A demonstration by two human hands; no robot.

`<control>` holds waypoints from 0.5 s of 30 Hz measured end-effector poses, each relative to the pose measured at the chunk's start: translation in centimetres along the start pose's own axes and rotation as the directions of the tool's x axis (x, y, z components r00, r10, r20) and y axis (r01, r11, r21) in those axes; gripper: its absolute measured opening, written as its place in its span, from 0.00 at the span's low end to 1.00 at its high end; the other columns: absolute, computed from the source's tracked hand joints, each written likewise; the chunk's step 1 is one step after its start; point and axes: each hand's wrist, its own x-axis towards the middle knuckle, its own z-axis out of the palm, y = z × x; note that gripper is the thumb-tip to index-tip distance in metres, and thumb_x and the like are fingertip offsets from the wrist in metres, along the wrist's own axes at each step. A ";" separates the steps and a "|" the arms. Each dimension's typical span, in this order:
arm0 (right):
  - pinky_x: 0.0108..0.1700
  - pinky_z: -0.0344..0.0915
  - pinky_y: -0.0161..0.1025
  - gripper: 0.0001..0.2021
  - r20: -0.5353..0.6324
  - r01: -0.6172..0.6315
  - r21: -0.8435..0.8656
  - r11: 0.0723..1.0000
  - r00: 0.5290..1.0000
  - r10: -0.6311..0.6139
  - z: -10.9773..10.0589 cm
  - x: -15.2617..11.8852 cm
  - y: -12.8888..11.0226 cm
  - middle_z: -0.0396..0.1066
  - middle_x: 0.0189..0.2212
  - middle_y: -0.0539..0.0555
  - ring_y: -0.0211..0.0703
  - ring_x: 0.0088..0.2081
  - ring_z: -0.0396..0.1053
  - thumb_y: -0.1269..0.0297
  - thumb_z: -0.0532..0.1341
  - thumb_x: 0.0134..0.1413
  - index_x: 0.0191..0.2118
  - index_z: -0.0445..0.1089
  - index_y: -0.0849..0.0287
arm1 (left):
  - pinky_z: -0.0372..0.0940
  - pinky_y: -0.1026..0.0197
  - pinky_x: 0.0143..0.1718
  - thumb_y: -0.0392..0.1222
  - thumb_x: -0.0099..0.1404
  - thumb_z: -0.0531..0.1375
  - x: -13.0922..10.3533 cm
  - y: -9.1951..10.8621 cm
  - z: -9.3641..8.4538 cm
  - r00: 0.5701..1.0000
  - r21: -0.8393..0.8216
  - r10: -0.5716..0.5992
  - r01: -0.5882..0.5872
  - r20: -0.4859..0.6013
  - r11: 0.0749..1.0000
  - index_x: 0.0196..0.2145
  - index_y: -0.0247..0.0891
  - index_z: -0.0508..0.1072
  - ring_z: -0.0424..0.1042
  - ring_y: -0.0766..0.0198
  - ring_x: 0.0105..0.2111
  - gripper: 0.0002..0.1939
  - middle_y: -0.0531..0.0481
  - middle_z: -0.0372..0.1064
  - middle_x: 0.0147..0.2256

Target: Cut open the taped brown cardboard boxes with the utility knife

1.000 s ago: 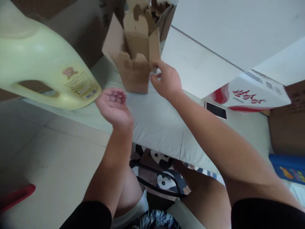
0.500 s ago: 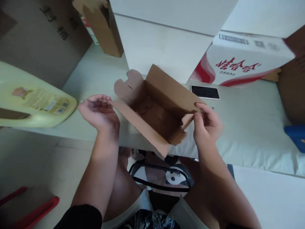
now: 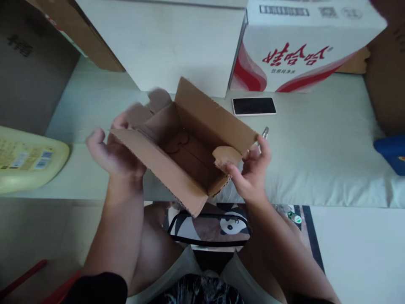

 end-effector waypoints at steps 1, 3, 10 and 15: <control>0.49 0.77 0.50 0.43 0.013 -0.016 0.041 0.999 1.000 0.015 0.2 0.0 -0.1 0.71 0.54 0.54 0.51 0.49 0.76 0.41 0.67 0.57 0.72 0.44 0.31 | 0.70 0.51 0.56 0.61 0.65 0.58 -0.2 -0.1 0.3 0.999 0.044 0.020 -0.022 0.038 0.999 0.41 0.35 0.82 0.76 0.51 0.49 0.26 0.42 0.80 0.43; 0.49 0.77 0.48 0.45 0.053 -0.063 0.119 0.991 0.997 0.057 0.7 -0.1 -0.3 0.73 0.51 0.51 0.48 0.46 0.77 0.46 0.67 0.59 0.72 0.38 0.28 | 0.68 0.50 0.61 0.62 0.66 0.60 -0.5 -0.6 0.7 0.993 0.182 0.102 -0.112 0.061 0.977 0.36 0.37 0.82 0.76 0.50 0.52 0.24 0.42 0.79 0.43; 0.63 0.71 0.57 0.21 0.150 -0.089 0.140 0.986 0.986 0.067 1.2 -0.7 -0.6 0.74 0.59 0.56 0.55 0.62 0.72 0.45 0.62 0.64 0.58 0.67 0.44 | 0.69 0.59 0.57 0.64 0.64 0.68 -0.7 -2.3 0.4 0.981 0.365 0.191 -0.185 0.018 0.913 0.39 0.45 0.79 0.76 0.59 0.49 0.20 0.50 0.75 0.43; 0.69 0.67 0.62 0.24 0.248 -0.100 0.210 0.973 0.968 0.046 1.4 -1.3 -0.4 0.66 0.67 0.53 0.56 0.69 0.65 0.40 0.57 0.65 0.63 0.61 0.38 | 0.70 0.60 0.51 0.61 0.64 0.69 -0.9 -2.6 0.8 0.985 0.407 0.161 -0.120 -0.068 0.906 0.44 0.45 0.77 0.76 0.60 0.46 0.20 0.50 0.75 0.44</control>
